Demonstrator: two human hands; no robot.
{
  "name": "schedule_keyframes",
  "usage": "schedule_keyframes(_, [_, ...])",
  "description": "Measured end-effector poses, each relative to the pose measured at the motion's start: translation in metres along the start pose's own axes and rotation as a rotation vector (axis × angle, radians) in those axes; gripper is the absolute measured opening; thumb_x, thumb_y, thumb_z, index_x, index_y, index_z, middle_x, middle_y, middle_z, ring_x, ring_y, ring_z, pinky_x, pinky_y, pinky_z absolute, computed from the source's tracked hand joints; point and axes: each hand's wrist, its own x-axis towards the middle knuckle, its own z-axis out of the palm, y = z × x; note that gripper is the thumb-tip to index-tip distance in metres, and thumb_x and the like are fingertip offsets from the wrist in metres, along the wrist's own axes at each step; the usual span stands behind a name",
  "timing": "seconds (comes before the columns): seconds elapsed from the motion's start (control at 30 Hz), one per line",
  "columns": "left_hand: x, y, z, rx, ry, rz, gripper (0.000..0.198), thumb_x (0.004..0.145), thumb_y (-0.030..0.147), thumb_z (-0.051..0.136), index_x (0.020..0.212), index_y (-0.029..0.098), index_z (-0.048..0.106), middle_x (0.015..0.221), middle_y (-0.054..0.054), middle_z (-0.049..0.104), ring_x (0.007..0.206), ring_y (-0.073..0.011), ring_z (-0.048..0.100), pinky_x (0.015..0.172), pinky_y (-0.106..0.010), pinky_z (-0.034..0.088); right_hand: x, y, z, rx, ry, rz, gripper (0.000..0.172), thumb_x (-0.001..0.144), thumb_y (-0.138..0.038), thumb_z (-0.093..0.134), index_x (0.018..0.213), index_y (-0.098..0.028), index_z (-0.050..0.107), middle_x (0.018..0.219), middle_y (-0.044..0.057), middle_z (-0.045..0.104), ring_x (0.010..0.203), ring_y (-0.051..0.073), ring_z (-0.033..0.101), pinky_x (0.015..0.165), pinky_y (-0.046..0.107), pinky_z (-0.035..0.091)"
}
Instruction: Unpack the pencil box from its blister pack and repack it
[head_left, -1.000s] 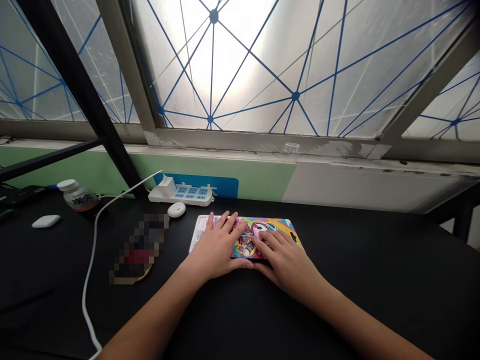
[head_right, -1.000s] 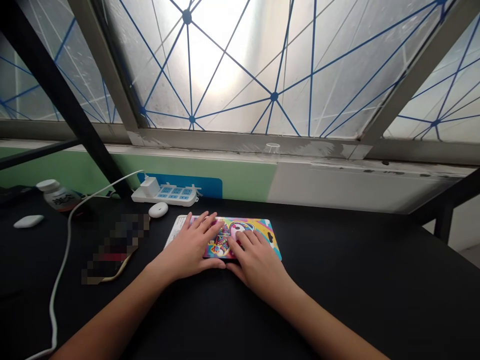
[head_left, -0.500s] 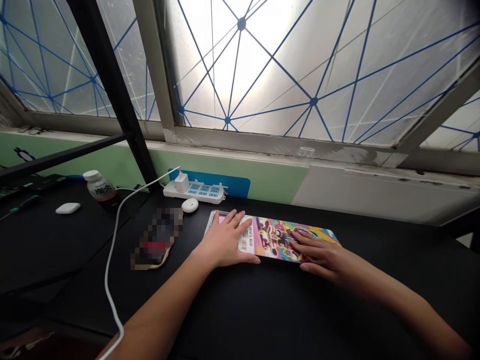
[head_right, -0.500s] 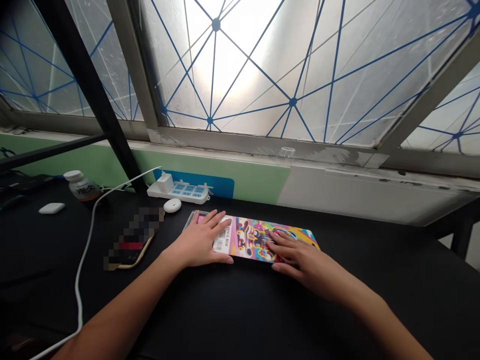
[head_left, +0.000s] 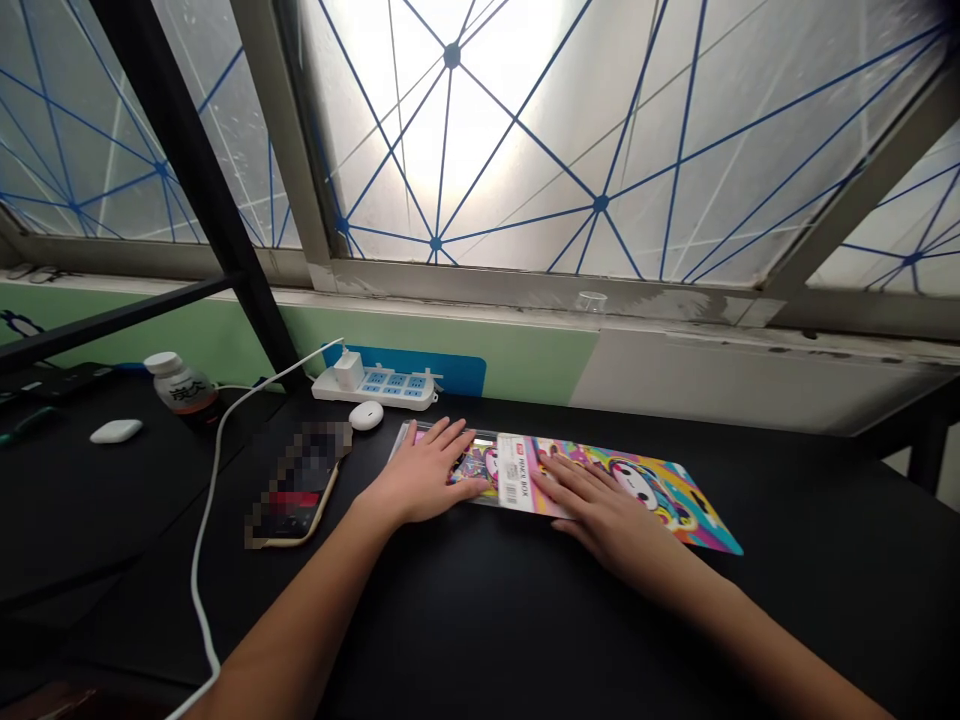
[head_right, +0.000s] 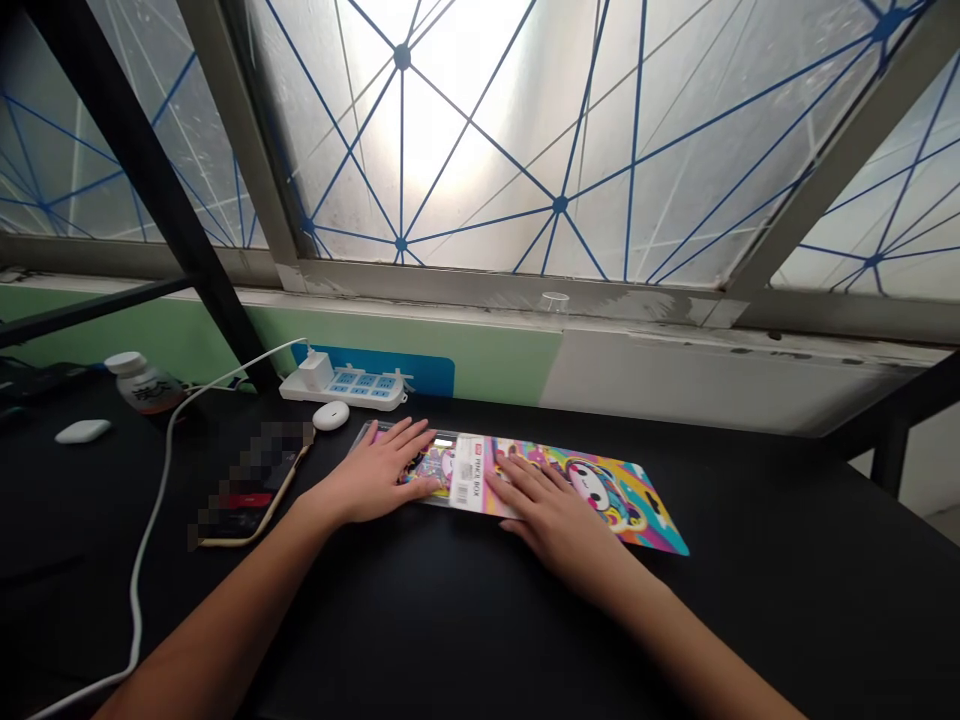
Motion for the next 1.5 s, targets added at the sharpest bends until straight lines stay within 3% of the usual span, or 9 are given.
schedule_keyframes(0.2, [-0.001, -0.015, -0.009, -0.026, -0.011, -0.02, 0.079, 0.09, 0.078, 0.037, 0.155, 0.033, 0.032, 0.165, -0.003, 0.021, 0.153, -0.0317, 0.013, 0.119, -0.062, 0.004, -0.054, 0.04, -0.002, -0.053, 0.118, 0.03, 0.063, 0.102, -0.018, 0.04, 0.158, -0.037, 0.02, 0.156, 0.005, 0.042, 0.141, 0.027, 0.042, 0.109, 0.049, 0.046])
schedule_keyframes(0.43, [0.001, -0.021, -0.014, -0.037, 0.006, -0.032, 0.077, 0.09, 0.077, 0.042, 0.152, 0.032, 0.039, 0.164, -0.005, 0.026, 0.152, -0.0335, 0.016, 0.118, -0.065, 0.006, -0.061, 0.041, -0.026, -0.181, 0.346, 0.125, 0.065, 0.096, -0.008, 0.038, 0.157, -0.027, 0.028, 0.147, 0.01, 0.054, 0.13, 0.027, 0.056, 0.106, 0.048, 0.049])
schedule_keyframes(0.7, [0.014, -0.005, 0.002, 0.03, 0.133, -0.078, 0.067, 0.094, 0.069, 0.043, 0.148, 0.029, 0.046, 0.162, -0.009, 0.031, 0.151, -0.0342, 0.022, 0.116, -0.069, 0.009, -0.035, -0.073, -0.062, -0.251, 0.297, -0.207, 0.052, 0.093, -0.006, 0.035, 0.14, -0.017, 0.055, 0.137, 0.008, 0.064, 0.123, 0.026, 0.062, 0.102, 0.041, 0.049])
schedule_keyframes(0.9, [0.018, 0.015, 0.015, 0.047, 0.159, -0.078, 0.06, 0.098, 0.063, 0.038, 0.149, 0.031, 0.045, 0.163, -0.007, 0.029, 0.152, -0.0329, 0.018, 0.117, -0.067, 0.009, 0.006, -0.128, -0.012, -0.116, 0.161, -0.291, 0.044, 0.094, -0.029, 0.049, 0.133, -0.012, 0.059, 0.131, 0.014, 0.067, 0.114, 0.032, 0.066, 0.093, 0.042, 0.056])
schedule_keyframes(1.17, [0.018, 0.022, 0.016, 0.059, 0.137, -0.055, 0.061, 0.099, 0.062, 0.037, 0.149, 0.029, 0.044, 0.163, -0.008, 0.031, 0.151, -0.0334, 0.02, 0.117, -0.067, 0.01, 0.071, -0.116, 0.031, -0.049, 0.127, -0.215, 0.053, 0.097, -0.049, 0.055, 0.128, -0.007, 0.063, 0.122, 0.02, 0.07, 0.115, 0.033, 0.063, 0.104, 0.048, 0.049])
schedule_keyframes(1.3, [0.016, 0.02, 0.014, 0.054, 0.145, -0.028, 0.061, 0.099, 0.061, 0.035, 0.149, 0.027, 0.043, 0.163, -0.01, 0.03, 0.152, -0.0343, 0.019, 0.116, -0.069, 0.01, 0.066, -0.111, 0.023, 0.074, 0.099, -0.211, 0.069, 0.088, -0.064, 0.06, 0.133, -0.011, 0.06, 0.131, 0.018, 0.065, 0.126, 0.034, 0.056, 0.109, 0.05, 0.044])
schedule_keyframes(1.37, [0.015, 0.02, 0.013, 0.047, 0.16, -0.021, 0.059, 0.1, 0.06, 0.036, 0.148, 0.027, 0.045, 0.162, -0.01, 0.031, 0.152, -0.0337, 0.019, 0.116, -0.068, 0.012, 0.06, -0.109, 0.012, 0.122, 0.077, -0.228, 0.057, 0.094, -0.054, 0.058, 0.134, -0.014, 0.059, 0.133, 0.015, 0.064, 0.126, 0.032, 0.056, 0.108, 0.047, 0.044])
schedule_keyframes(1.43, [0.013, 0.02, 0.013, 0.039, 0.179, -0.023, 0.055, 0.1, 0.057, 0.037, 0.146, 0.028, 0.047, 0.162, -0.01, 0.032, 0.151, -0.0327, 0.02, 0.116, -0.067, 0.015, 0.057, -0.103, -0.002, 0.165, 0.072, -0.237, 0.031, 0.1, -0.038, 0.051, 0.118, -0.017, 0.068, 0.117, 0.01, 0.072, 0.109, 0.025, 0.065, 0.097, 0.039, 0.05])
schedule_keyframes(1.5, [0.012, 0.02, 0.013, 0.031, 0.193, -0.02, 0.051, 0.101, 0.054, 0.037, 0.143, 0.028, 0.049, 0.161, -0.01, 0.035, 0.151, -0.0324, 0.022, 0.116, -0.066, 0.017, 0.058, -0.09, -0.017, 0.163, 0.111, -0.203, 0.032, 0.103, -0.029, 0.042, 0.092, -0.019, 0.07, 0.088, 0.006, 0.073, 0.082, 0.019, 0.067, 0.078, 0.032, 0.052])
